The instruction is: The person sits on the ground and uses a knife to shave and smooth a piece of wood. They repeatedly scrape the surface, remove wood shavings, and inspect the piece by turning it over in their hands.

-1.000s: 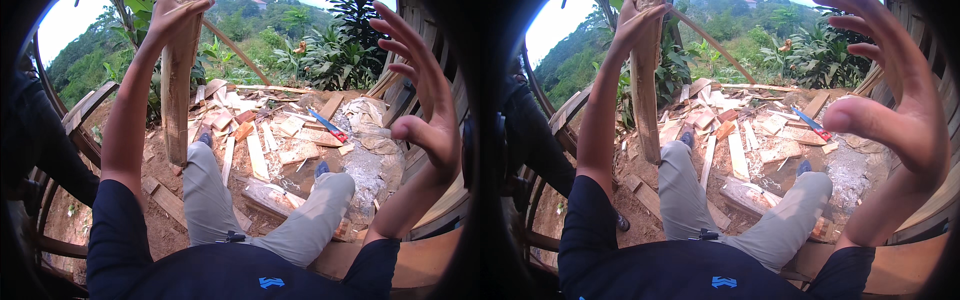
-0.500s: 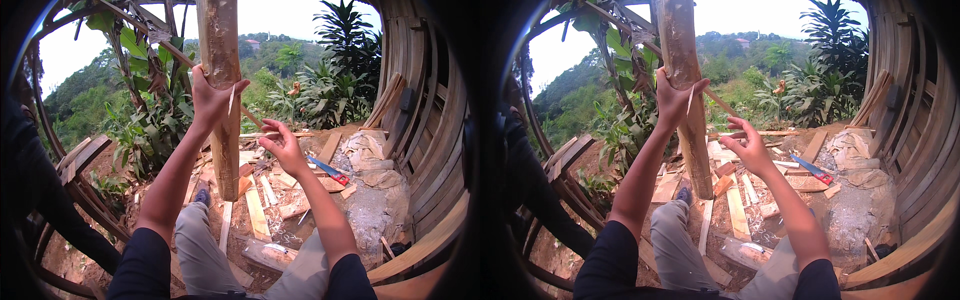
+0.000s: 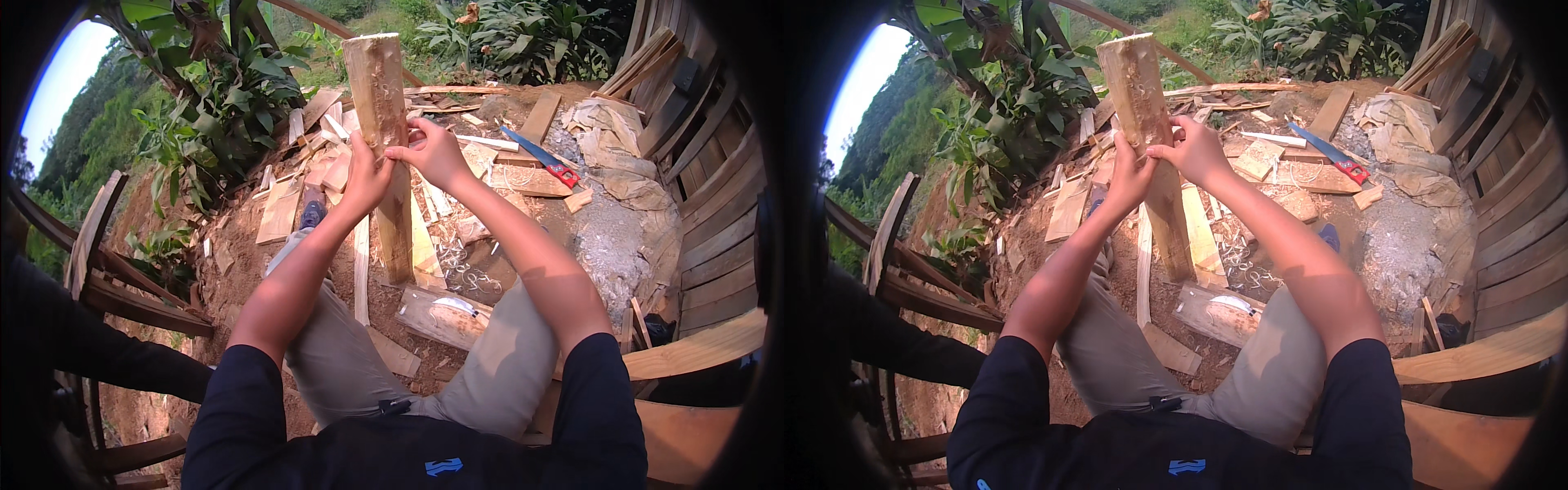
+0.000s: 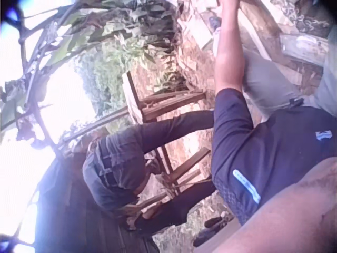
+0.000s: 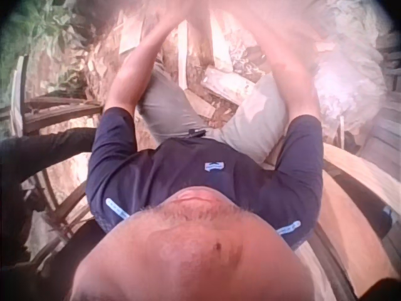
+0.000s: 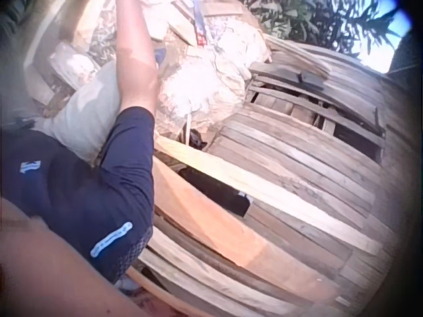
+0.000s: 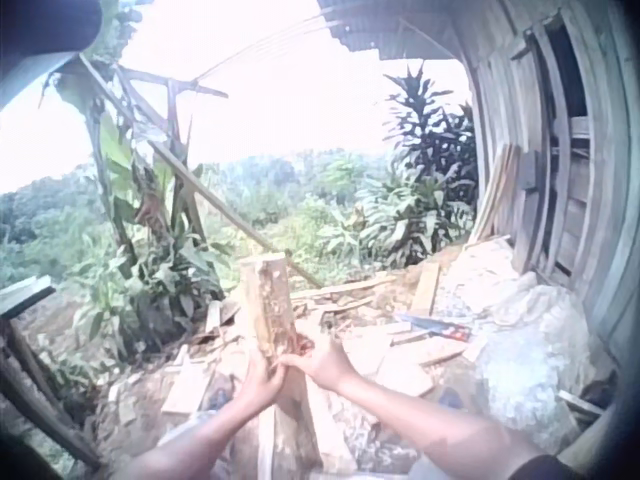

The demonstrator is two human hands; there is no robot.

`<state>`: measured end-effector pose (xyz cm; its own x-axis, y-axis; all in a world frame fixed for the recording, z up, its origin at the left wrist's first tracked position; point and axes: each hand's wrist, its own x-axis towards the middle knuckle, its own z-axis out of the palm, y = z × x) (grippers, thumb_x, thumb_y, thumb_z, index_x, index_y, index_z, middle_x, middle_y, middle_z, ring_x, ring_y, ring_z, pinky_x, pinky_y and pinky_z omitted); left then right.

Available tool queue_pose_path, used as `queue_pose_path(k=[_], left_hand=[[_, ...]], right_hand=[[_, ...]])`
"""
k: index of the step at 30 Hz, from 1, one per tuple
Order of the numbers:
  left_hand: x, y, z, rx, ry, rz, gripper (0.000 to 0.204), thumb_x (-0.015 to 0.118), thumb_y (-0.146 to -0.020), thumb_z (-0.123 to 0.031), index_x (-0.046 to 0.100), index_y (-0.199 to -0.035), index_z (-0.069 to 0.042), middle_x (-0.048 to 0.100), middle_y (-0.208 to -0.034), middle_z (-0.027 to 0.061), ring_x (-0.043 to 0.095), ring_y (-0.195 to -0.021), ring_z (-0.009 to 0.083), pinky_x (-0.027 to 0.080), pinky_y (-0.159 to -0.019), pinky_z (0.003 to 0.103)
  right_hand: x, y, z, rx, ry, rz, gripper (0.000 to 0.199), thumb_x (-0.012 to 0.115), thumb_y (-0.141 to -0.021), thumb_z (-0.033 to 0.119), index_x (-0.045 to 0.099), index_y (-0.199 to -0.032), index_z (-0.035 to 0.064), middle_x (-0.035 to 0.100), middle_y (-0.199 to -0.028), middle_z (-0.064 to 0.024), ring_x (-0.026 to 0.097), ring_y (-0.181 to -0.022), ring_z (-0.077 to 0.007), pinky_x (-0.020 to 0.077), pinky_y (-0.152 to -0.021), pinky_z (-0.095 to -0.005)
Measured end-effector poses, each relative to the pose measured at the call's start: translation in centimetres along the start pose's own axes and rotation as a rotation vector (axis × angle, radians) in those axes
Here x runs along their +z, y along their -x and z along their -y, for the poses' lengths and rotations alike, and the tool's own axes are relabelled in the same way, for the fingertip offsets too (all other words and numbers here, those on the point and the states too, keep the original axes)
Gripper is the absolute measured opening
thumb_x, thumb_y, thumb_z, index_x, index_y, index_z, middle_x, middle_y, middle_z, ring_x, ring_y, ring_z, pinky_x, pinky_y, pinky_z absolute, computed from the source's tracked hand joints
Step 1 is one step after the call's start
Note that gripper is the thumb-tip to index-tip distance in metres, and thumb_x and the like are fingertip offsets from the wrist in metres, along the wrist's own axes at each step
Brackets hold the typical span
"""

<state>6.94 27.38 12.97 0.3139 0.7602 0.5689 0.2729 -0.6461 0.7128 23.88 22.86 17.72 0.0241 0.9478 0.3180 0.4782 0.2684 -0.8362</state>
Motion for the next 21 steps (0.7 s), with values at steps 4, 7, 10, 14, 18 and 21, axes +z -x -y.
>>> queue_pose_path(k=[4, 7, 10, 14, 18, 21], left_hand=[[0.1, 0.3, 1.4, -0.071, -0.042, 0.148, 0.045, 0.062, -0.097, 0.000, 0.032, -0.131, 0.001, 0.055, -0.132, 0.0235, 0.061, -0.122, 0.0294, 0.054, -0.096, 0.039], [-2.1, 0.0, 1.8, -0.184, -0.036, 0.283, 0.058, 0.065, -0.089, 0.002, 0.033, -0.138, 0.000, 0.055, -0.133, 0.0188, 0.059, -0.125, 0.0278, 0.054, -0.095, 0.039], [-3.3, -0.1, 0.8, -0.234, 0.061, 0.305, 0.063, 0.063, -0.084, 0.003, 0.037, -0.141, 0.002, 0.057, -0.131, 0.0193, 0.062, -0.120, 0.0274, 0.053, -0.097, 0.038], [-4.0, -0.8, 2.0, -0.206, 0.048, 0.198, 0.053, 0.075, -0.088, -0.023, 0.056, -0.129, 0.004, 0.069, -0.113, 0.0177, 0.069, -0.100, 0.0220, 0.055, -0.086, 0.035], [-4.3, -1.1, 1.2, -0.310, 0.018, 0.089, 0.043, 0.078, -0.091, -0.036, 0.070, -0.111, 0.002, 0.075, -0.093, 0.0131, 0.071, -0.082, 0.0176, 0.055, -0.075, 0.032], [-5.2, -1.1, 1.0, -0.281, -0.007, 0.066, 0.033, 0.073, -0.097, -0.030, 0.072, -0.110, 0.000, 0.073, -0.084, 0.0082, 0.068, -0.074, 0.0124, 0.054, -0.066, 0.027]], right_hand=[[2.1, -0.8, -4.7, -0.043, -0.389, 0.000, 0.050, 0.084, -0.083, 0.019, 0.066, -0.123, -0.0048, 0.077, -0.102, -0.0148, 0.075, -0.091, -0.0168, 0.0586, -0.082, -0.0309], [3.6, -0.7, -4.9, -0.028, -0.454, -0.056, 0.049, 0.084, -0.083, 0.015, 0.066, -0.124, -0.0047, 0.077, -0.102, -0.0144, 0.075, -0.091, -0.0168, 0.0583, -0.082, -0.0299], [4.4, 0.2, -4.5, 0.013, -0.335, -0.218, 0.032, 0.083, -0.081, 0.008, 0.074, -0.109, -0.0039, 0.077, -0.093, -0.0129, 0.075, -0.086, -0.0172, 0.0586, -0.080, -0.0302], [4.9, -0.4, -4.9, 0.021, -0.225, -0.254, 0.018, 0.081, -0.081, 0.006, 0.076, -0.096, -0.0027, 0.076, -0.082, -0.0127, 0.072, -0.073, -0.0172, 0.0569, -0.071, -0.0312], [3.7, -0.5, -4.9, 0.083, -0.191, 0.073, 0.009, 0.077, -0.087, 0.004, 0.075, -0.093, -0.0024, 0.076, -0.085, -0.0088, 0.069, -0.069, -0.0114, 0.0569, -0.066, -0.0278], [2.8, 0.4, -4.0, 0.090, 0.093, 0.394, 0.007, 0.073, -0.087, 0.000, 0.072, -0.094, -0.0018, 0.075, -0.085, -0.0098, 0.072, -0.071, -0.0144, 0.0575, -0.066, -0.0287]])
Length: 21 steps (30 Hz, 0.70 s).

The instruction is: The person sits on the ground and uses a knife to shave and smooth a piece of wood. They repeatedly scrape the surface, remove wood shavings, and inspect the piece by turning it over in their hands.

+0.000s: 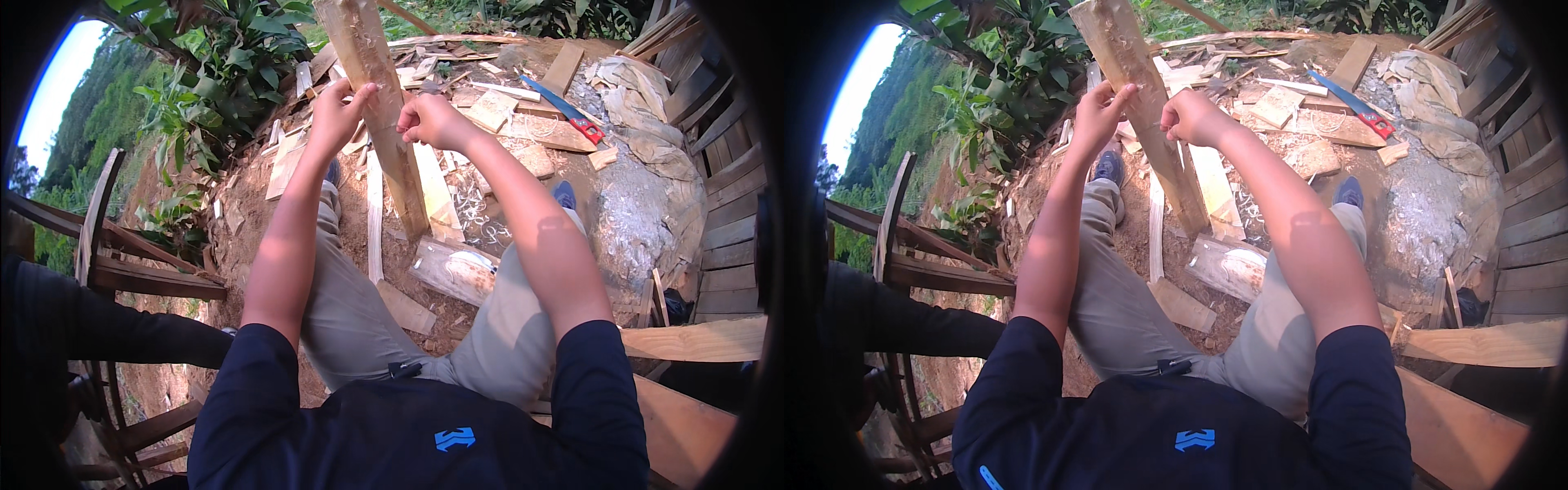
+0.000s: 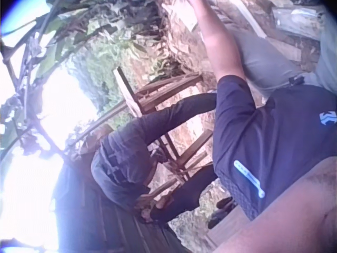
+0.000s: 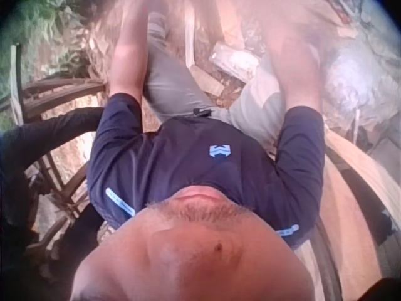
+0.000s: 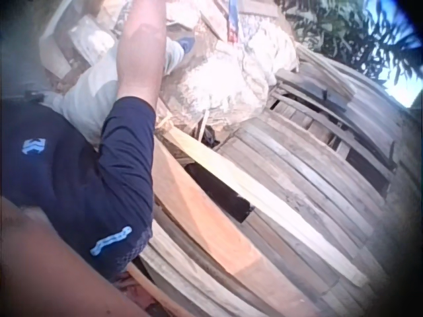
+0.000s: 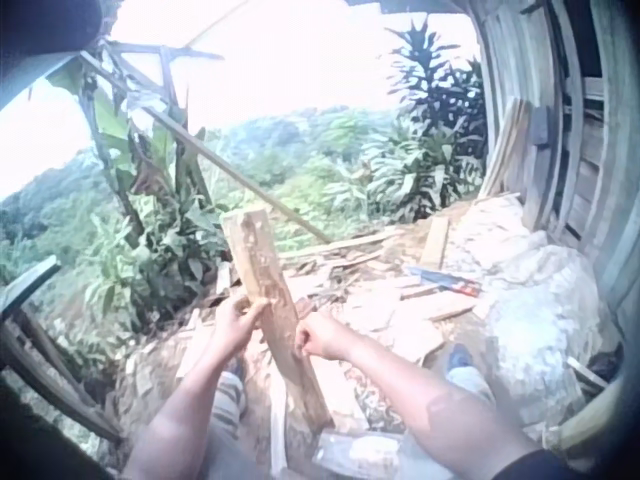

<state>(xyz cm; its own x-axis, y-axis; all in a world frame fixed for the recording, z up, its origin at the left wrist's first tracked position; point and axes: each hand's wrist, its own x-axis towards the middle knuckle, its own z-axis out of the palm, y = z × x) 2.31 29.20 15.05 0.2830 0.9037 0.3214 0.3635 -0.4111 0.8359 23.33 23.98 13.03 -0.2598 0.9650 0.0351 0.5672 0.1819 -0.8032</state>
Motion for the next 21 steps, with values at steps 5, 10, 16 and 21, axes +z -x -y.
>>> queue_pose_path(k=[5, 10, 16, 21], left_hand=[[-0.7, 0.0, 0.5, -0.084, 0.153, -0.001, 0.029, 0.071, -0.098, -0.024, 0.072, -0.114, 0.001, 0.073, -0.087, 0.0069, 0.067, -0.075, 0.0096, 0.055, -0.064, 0.028], [-1.4, -1.3, 2.5, -0.119, 0.012, -0.073, 0.034, 0.071, -0.097, -0.030, 0.074, -0.107, 0.002, 0.072, -0.080, 0.0074, 0.064, -0.070, 0.0099, 0.053, -0.062, 0.030], [-0.2, -0.3, 1.5, -0.111, 0.189, -0.047, 0.049, 0.060, -0.102, -0.042, 0.074, -0.108, 0.005, 0.065, -0.074, 0.0050, 0.055, -0.063, 0.0093, 0.046, -0.057, 0.029], [1.6, 1.1, -1.0, -0.101, 0.402, -0.017, 0.061, 0.048, -0.106, -0.050, 0.073, -0.111, 0.006, 0.069, -0.084, 0.0086, 0.060, -0.071, 0.0122, 0.052, -0.061, 0.030]], right_hand=[[-0.1, 2.1, -0.5, 0.497, 0.474, 0.521, 0.017, 0.070, -0.086, -0.002, 0.073, -0.103, -0.0004, 0.076, -0.092, -0.0165, 0.076, -0.085, -0.0221, 0.0606, -0.074, -0.0351], [-1.0, 0.9, -4.1, 0.335, 0.830, 0.086, 0.037, 0.062, -0.093, 0.011, 0.063, -0.130, 0.0053, 0.065, -0.128, -0.0192, 0.068, -0.114, -0.0347, 0.0565, -0.095, -0.0440], [-0.1, 1.3, 1.8, -0.290, 0.161, -0.430, 0.068, 0.081, -0.083, 0.016, 0.050, -0.143, 0.0151, 0.053, -0.134, -0.0188, 0.060, -0.122, -0.0354, 0.0552, -0.098, -0.0471], [2.6, 1.4, 3.7, -0.536, 0.360, -0.740, 0.062, 0.083, -0.078, 0.012, 0.059, -0.133, 0.0252, 0.048, -0.141, -0.0198, 0.059, -0.123, -0.0400, 0.0573, -0.096, -0.0467]])
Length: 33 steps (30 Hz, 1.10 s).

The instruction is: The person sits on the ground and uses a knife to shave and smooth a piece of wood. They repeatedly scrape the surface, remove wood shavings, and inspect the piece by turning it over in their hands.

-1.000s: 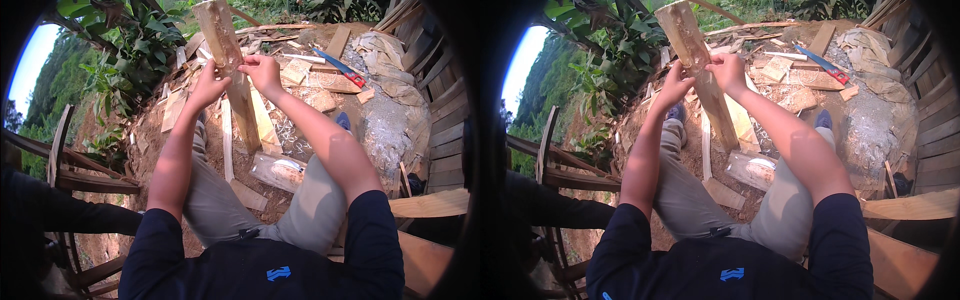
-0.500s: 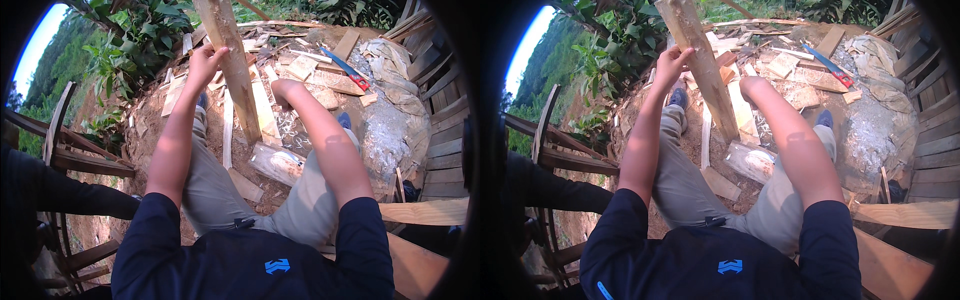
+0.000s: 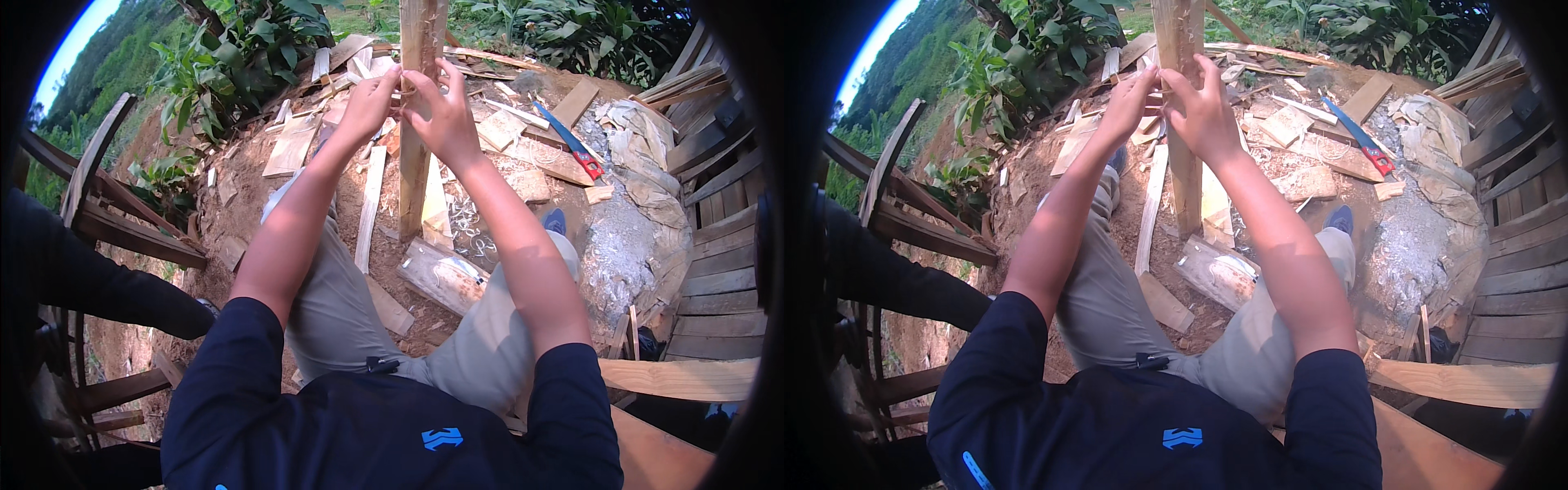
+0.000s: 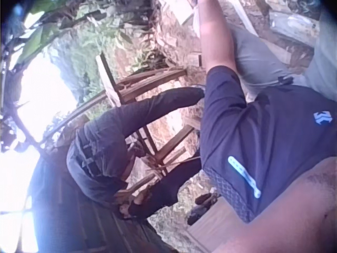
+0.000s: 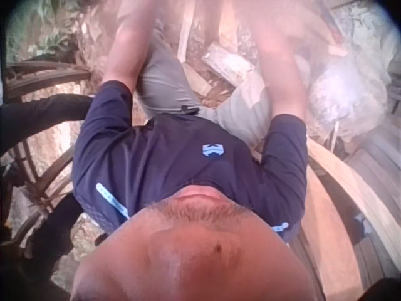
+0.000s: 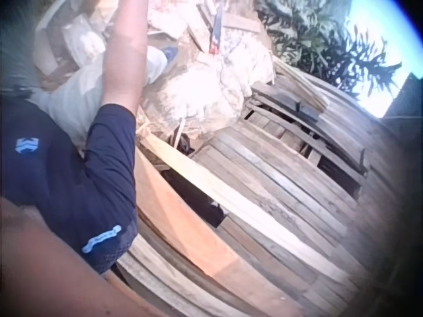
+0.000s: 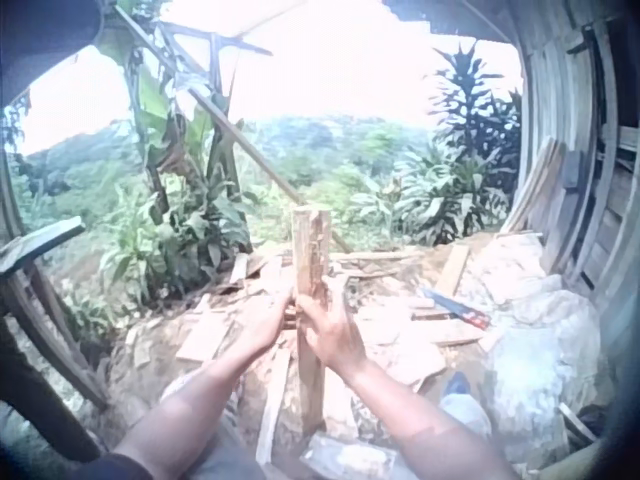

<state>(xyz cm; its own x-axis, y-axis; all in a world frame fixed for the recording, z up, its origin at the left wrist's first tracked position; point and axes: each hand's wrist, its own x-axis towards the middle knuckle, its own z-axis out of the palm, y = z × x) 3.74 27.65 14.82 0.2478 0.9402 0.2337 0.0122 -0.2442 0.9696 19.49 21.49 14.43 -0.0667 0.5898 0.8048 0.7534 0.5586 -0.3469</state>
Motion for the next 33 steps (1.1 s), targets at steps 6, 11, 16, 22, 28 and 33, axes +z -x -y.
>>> queue_pose_path(k=[6, 11, 16, 22, 28, 33], left_hand=[[1.0, 0.7, -0.5, 0.030, -0.060, -0.013, 0.070, 0.046, -0.102, -0.062, 0.069, -0.118, 0.003, 0.069, -0.090, 0.0133, 0.065, -0.076, 0.0162, 0.056, -0.068, 0.031], [0.7, 1.5, -1.6, 0.091, -0.132, -0.006, 0.077, 0.052, -0.098, -0.065, 0.054, -0.138, 0.001, 0.070, -0.100, 0.0146, 0.069, -0.082, 0.0162, 0.056, -0.069, 0.030], [0.0, 1.8, -2.6, 0.016, -0.190, 0.222, 0.093, 0.078, -0.081, -0.060, 0.048, -0.147, -0.002, 0.065, -0.114, 0.0170, 0.068, -0.087, 0.0192, 0.056, -0.076, 0.032], [1.1, 2.1, -0.3, 0.281, -0.475, 0.262, 0.121, 0.098, -0.061, -0.025, 0.029, -0.160, -0.011, 0.064, -0.121, 0.0230, 0.066, -0.106, 0.0317, 0.054, -0.095, 0.042], [2.6, 2.2, 0.3, 0.131, -0.497, 0.151, 0.093, 0.068, -0.081, 0.001, 0.026, -0.162, -0.019, 0.069, -0.114, 0.0192, 0.071, -0.102, 0.0293, 0.057, -0.087, 0.041], [2.7, 2.2, 0.8, 0.193, -0.540, 0.087, 0.077, 0.063, -0.085, -0.005, 0.039, -0.157, -0.016, 0.072, -0.104, 0.0221, 0.073, -0.090, 0.0314, 0.057, -0.082, 0.041]], right_hand=[[1.0, 0.6, -1.7, -0.048, -0.002, -0.077, 0.032, 0.084, -0.077, 0.011, 0.074, -0.107, 0.0171, 0.054, -0.139, -0.0146, 0.060, -0.122, -0.0366, 0.0570, -0.095, -0.0446], [1.1, 0.2, -1.6, -0.056, -0.001, -0.109, 0.018, 0.079, -0.083, 0.009, 0.070, -0.097, 0.0079, 0.062, -0.130, -0.0151, 0.066, -0.112, -0.0360, 0.0565, -0.092, -0.0457], [-0.2, -0.2, -2.3, -0.007, -0.113, -0.094, 0.012, 0.070, -0.092, 0.005, 0.063, -0.102, 0.0018, 0.071, -0.108, -0.0208, 0.071, -0.104, -0.0333, 0.0570, -0.083, -0.0432], [-0.5, -0.8, -2.6, 0.341, -0.438, -0.092, 0.009, 0.063, -0.100, 0.007, 0.060, -0.105, -0.0005, 0.075, -0.094, -0.0130, 0.075, -0.088, -0.0190, 0.0567, -0.073, -0.0311], [0.1, -0.3, -2.1, 0.337, -0.546, -0.042, 0.030, 0.078, -0.092, 0.013, 0.060, -0.112, -0.0007, 0.073, -0.103, -0.0130, 0.071, -0.090, -0.0164, 0.0569, -0.080, -0.0317], [0.2, 0.3, -0.4, 0.177, -0.142, -0.069, 0.047, 0.085, -0.080, 0.008, 0.064, -0.121, -0.0017, 0.073, -0.112, -0.0172, 0.072, -0.101, -0.0302, 0.0547, -0.092, -0.0397]])
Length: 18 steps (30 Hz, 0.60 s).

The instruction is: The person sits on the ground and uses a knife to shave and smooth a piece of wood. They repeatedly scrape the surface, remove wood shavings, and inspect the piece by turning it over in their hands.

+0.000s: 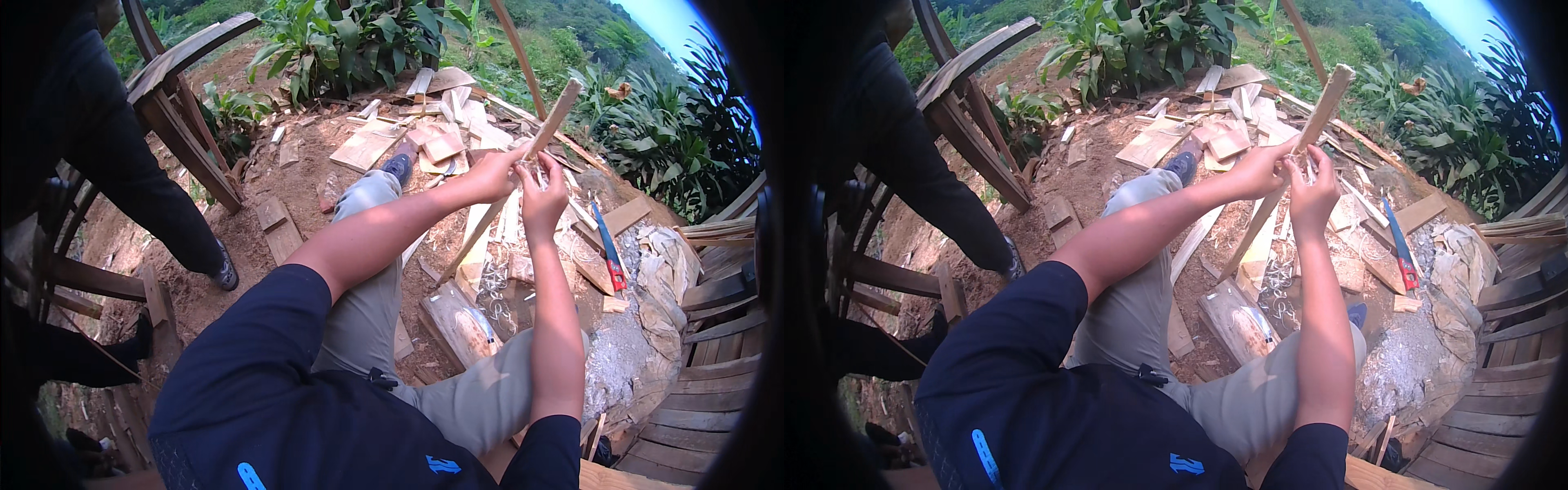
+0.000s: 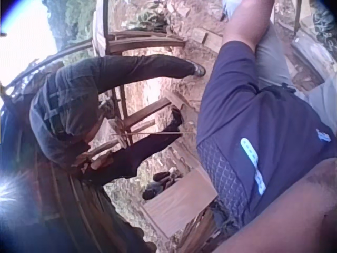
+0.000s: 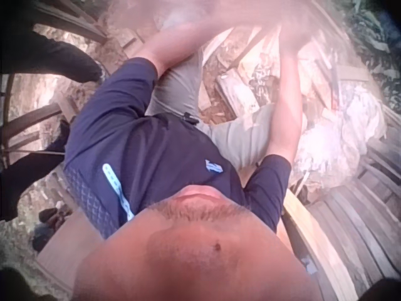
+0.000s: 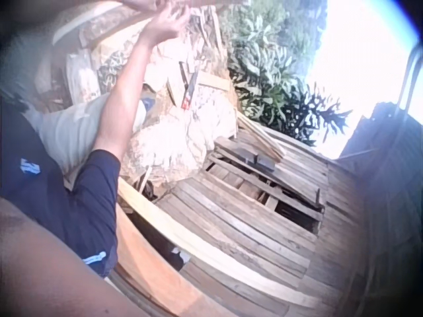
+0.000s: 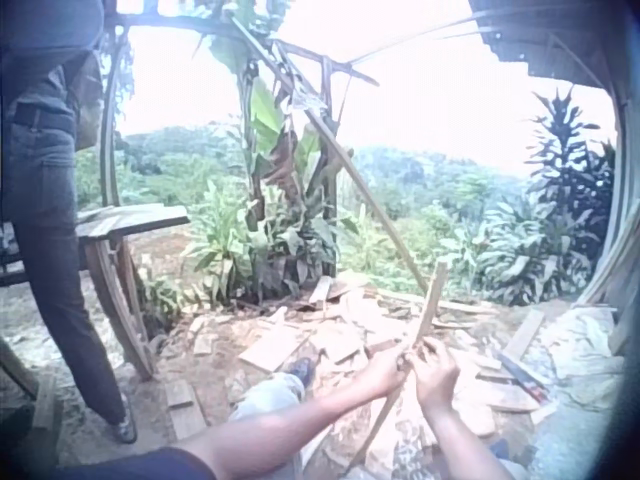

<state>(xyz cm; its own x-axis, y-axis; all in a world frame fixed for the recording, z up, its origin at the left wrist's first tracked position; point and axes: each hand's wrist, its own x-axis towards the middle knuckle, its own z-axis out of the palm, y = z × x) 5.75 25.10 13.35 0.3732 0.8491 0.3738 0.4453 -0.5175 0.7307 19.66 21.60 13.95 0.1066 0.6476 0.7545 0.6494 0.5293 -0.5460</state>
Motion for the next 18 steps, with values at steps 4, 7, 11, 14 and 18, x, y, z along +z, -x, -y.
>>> queue_pose_path(k=[4, 7, 11, 14, 18], left_hand=[[0.8, 0.2, 1.3, 0.066, 0.082, -0.091, 0.073, 0.062, -0.086, -0.002, 0.042, -0.155, -0.013, 0.072, -0.112, 0.0211, 0.073, -0.096, 0.0313, 0.057, -0.083, 0.040], [0.8, 0.2, 1.2, 0.051, 0.050, -0.064, 0.075, 0.062, -0.084, 0.001, 0.041, -0.156, -0.010, 0.071, -0.117, 0.0214, 0.072, -0.101, 0.0314, 0.057, -0.084, 0.039], [0.7, 0.2, 0.7, 0.044, 0.022, -0.063, 0.080, 0.065, -0.082, -0.002, 0.038, -0.157, -0.011, 0.070, -0.117, 0.0218, 0.072, -0.102, 0.0331, 0.057, -0.084, 0.039], [0.2, 0.4, 0.1, -0.001, -0.009, 0.000, 0.085, 0.073, -0.078, -0.009, 0.039, -0.156, -0.011, 0.069, -0.118, 0.0225, 0.070, -0.104, 0.0371, 0.056, -0.086, 0.042], [1.0, 0.7, 1.1, 0.070, -0.095, -0.137, 0.079, 0.079, -0.075, -0.019, 0.046, -0.147, -0.010, 0.068, -0.116, 0.0226, 0.066, -0.106, 0.0415, 0.054, -0.088, 0.047]], right_hand=[[0.7, 0.4, -0.5, 0.074, -0.048, -0.038, 0.021, 0.080, -0.085, 0.008, 0.077, -0.104, -0.0003, 0.076, -0.106, -0.0156, 0.073, -0.100, -0.0272, 0.0543, -0.090, -0.0374], [0.7, 0.4, -0.3, 0.108, -0.094, -0.041, 0.012, 0.075, -0.088, 0.006, 0.079, -0.098, 0.0009, 0.076, -0.103, -0.0144, 0.073, -0.097, -0.0262, 0.0546, -0.087, -0.0356], [-0.2, -0.2, -0.6, 0.121, -0.080, 0.011, 0.011, 0.070, -0.090, 0.003, 0.076, -0.099, 0.0003, 0.076, -0.098, -0.0141, 0.073, -0.092, -0.0268, 0.0552, -0.083, -0.0363], [-0.4, -0.4, -1.1, -0.018, -0.030, 0.009, 0.012, 0.067, -0.093, 0.002, 0.075, -0.101, -0.0010, 0.076, -0.093, -0.0120, 0.073, -0.084, -0.0212, 0.0556, -0.075, -0.0327], [-0.5, -0.7, -0.6, -0.106, -0.023, 0.059, 0.014, 0.064, -0.091, -0.004, 0.072, -0.102, -0.0012, 0.075, -0.095, -0.0138, 0.073, -0.086, -0.0248, 0.0567, -0.075, -0.0349]])
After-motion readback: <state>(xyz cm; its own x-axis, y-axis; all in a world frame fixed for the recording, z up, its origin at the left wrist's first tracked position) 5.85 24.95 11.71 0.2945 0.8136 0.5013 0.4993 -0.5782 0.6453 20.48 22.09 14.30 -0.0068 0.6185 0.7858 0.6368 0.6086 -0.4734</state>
